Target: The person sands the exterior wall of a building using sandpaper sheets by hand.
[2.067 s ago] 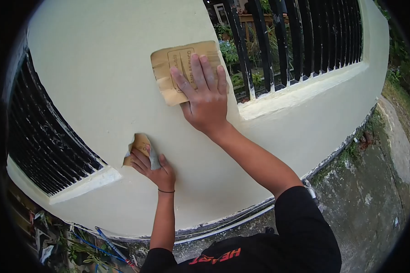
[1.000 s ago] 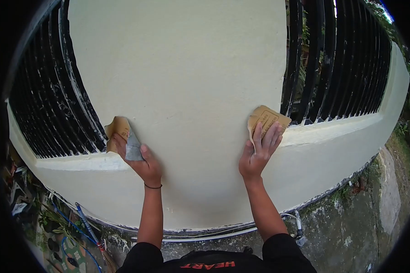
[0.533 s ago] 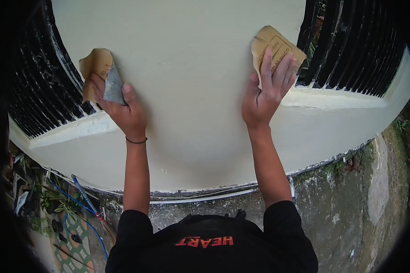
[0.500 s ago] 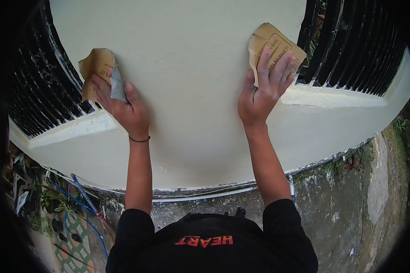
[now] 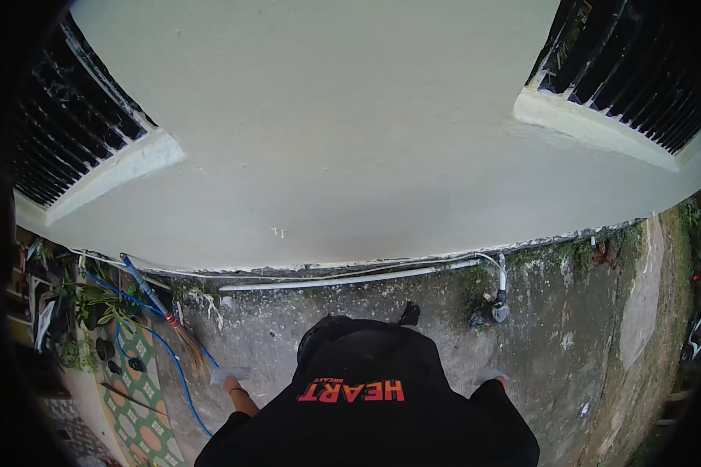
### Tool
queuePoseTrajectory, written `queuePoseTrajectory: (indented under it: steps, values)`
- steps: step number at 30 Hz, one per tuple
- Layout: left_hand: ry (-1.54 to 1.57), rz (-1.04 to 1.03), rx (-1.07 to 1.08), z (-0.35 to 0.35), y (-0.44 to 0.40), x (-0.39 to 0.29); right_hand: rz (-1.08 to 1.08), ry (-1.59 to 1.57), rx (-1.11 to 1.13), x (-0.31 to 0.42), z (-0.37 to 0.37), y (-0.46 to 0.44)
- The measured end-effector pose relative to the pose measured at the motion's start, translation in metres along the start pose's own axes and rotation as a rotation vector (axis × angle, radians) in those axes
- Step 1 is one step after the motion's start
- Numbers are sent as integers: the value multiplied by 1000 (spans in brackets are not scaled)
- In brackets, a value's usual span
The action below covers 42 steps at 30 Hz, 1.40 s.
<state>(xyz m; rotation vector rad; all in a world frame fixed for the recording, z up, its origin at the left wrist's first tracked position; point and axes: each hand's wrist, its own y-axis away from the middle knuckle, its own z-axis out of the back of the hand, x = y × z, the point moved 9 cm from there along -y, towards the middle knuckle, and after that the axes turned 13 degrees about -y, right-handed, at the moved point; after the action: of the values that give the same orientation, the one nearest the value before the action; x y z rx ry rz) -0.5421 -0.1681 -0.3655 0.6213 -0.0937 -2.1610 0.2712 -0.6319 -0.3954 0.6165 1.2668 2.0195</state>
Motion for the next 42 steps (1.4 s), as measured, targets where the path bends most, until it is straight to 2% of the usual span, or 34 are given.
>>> queuePoseTrajectory:
  steps: [2,4,6,8,9,11,12,13,14,15,16,17,18,19,20,21,22,23,24,25,27,28,30,32,34,35,37,42]
  values:
    - [96,182,-40,37,19,30,-190,-91,59,-36,-30,32]
    - [200,209,16,23,27,18,-433,-324,-46,-60,-22,27]
    - [301,162,174,-29,40,-34,-654,-671,-295,-70,-1,1]
    - [390,87,427,-105,74,-114,-724,-1080,-657,-48,38,-40]
    - [433,56,583,-150,99,-156,-663,-1260,-836,-20,67,-64]
    - [433,-215,916,-198,202,-266,-312,-1492,-977,84,143,-109]
    - [456,-297,1055,-200,268,-315,-31,-1587,-833,189,192,-85]
    - [507,-352,1169,-202,328,-354,218,-1557,-621,297,242,-22]
    - [372,-344,1220,-178,392,-383,539,-1572,-586,380,264,-2]
    - [659,-278,1275,-163,432,-401,833,-1438,-403,458,281,61]
    - [948,-217,1333,-145,460,-423,862,-1446,-476,465,297,94]
    - [959,-292,1443,-108,475,-444,890,-1450,-551,472,312,127]
    - [964,-388,1561,-68,480,-464,924,-1390,-414,474,326,154]
    - [1050,-474,1556,-43,473,-473,1090,-1533,-499,461,342,194]
    - [1044,-605,1424,-18,458,-475,1259,-1664,-568,447,349,220]
    - [1034,-631,1253,1,435,-468,1218,-1770,-515,430,352,209]
    - [1065,-560,1101,10,406,-453,1169,-1875,-442,411,351,197]
    - [1079,-614,909,22,378,-442,1137,-2074,-510,385,355,194]
    - [996,-515,642,36,350,-424,1097,-2270,-570,363,357,192]
    - [1017,-470,396,60,338,-414,1127,-2277,-586,355,367,202]
    - [1051,-448,90,84,313,-402,911,-2437,-1042,312,360,222]
    - [1044,-455,88,77,302,-407,903,-2447,-1039,313,360,220]
    - [901,-473,-18,73,290,-410,1031,-2280,-1172,313,371,227]
    - [1036,-554,-19,76,320,-434,1035,-2244,-1256,315,380,200]
    - [836,-490,214,56,337,-450,1046,-2208,-1325,321,383,193]
    - [851,-492,207,49,332,-454,1024,-2253,-1266,328,383,193]
    - [1092,-817,180,55,345,-487,1038,-2277,-1209,335,398,199]
    - [1213,-933,-34,86,363,-514,1398,-1440,-1661,355,429,274]
